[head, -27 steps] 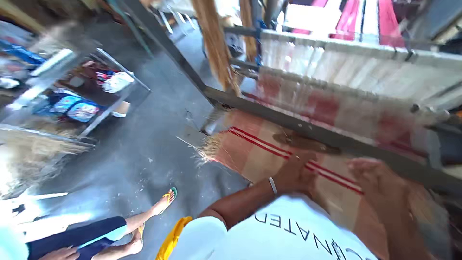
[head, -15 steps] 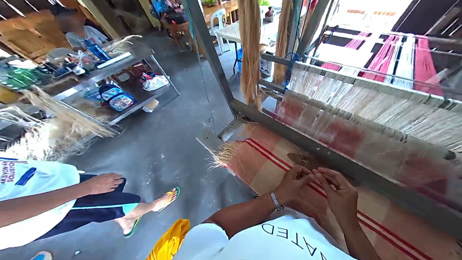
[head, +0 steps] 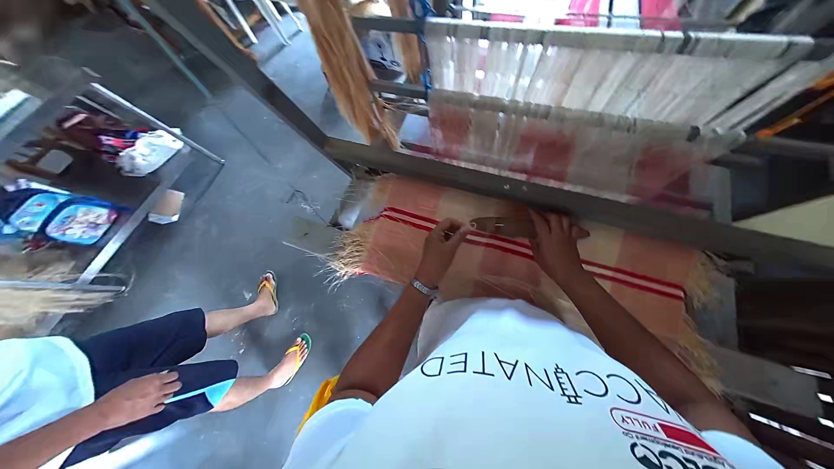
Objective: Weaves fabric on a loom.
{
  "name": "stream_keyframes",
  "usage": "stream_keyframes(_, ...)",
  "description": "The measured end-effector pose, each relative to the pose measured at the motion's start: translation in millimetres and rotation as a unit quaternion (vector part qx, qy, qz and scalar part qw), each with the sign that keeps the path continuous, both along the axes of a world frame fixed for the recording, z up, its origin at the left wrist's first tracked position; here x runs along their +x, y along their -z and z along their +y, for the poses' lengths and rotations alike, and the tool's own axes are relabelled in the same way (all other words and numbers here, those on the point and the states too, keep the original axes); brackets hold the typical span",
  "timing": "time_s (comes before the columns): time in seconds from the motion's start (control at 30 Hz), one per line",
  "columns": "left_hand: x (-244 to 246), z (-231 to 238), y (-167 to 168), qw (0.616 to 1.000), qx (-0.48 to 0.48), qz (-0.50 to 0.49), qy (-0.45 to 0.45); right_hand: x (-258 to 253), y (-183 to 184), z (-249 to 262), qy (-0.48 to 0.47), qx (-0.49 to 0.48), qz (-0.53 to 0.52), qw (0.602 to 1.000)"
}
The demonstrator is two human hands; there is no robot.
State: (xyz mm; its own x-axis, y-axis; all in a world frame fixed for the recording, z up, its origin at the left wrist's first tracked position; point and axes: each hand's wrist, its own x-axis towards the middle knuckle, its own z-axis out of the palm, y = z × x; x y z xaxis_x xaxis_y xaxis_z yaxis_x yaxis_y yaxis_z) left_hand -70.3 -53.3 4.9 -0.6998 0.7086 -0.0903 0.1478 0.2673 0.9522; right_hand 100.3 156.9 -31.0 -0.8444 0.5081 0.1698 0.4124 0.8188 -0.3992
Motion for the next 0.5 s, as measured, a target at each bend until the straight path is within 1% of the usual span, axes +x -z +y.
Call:
stream_keyframes(0.07,-1,3,4,0.999,-0.006,0.032,0.022,4,0,4,0.01,0.003,-0.014,1.0)
stream_keyframes(0.2,8,17,-1,0.993,-0.022,0.077,0.09,12,-9,7,0.003,0.05,-0.059,0.997)
stream_keyframes(0.3,15,35,-3,0.984,-0.034,0.113,0.135,15,-32,0,0.003,0.051,-0.09,0.995)
stream_keyframes(0.37,19,45,-4,0.979,-0.044,0.133,0.145,19,-52,-5,-0.001,0.038,-0.117,0.992)
stream_keyframes(0.5,23,53,-6,0.978,-0.051,0.144,0.146,26,-99,-19,0.024,-0.025,-0.221,0.975)
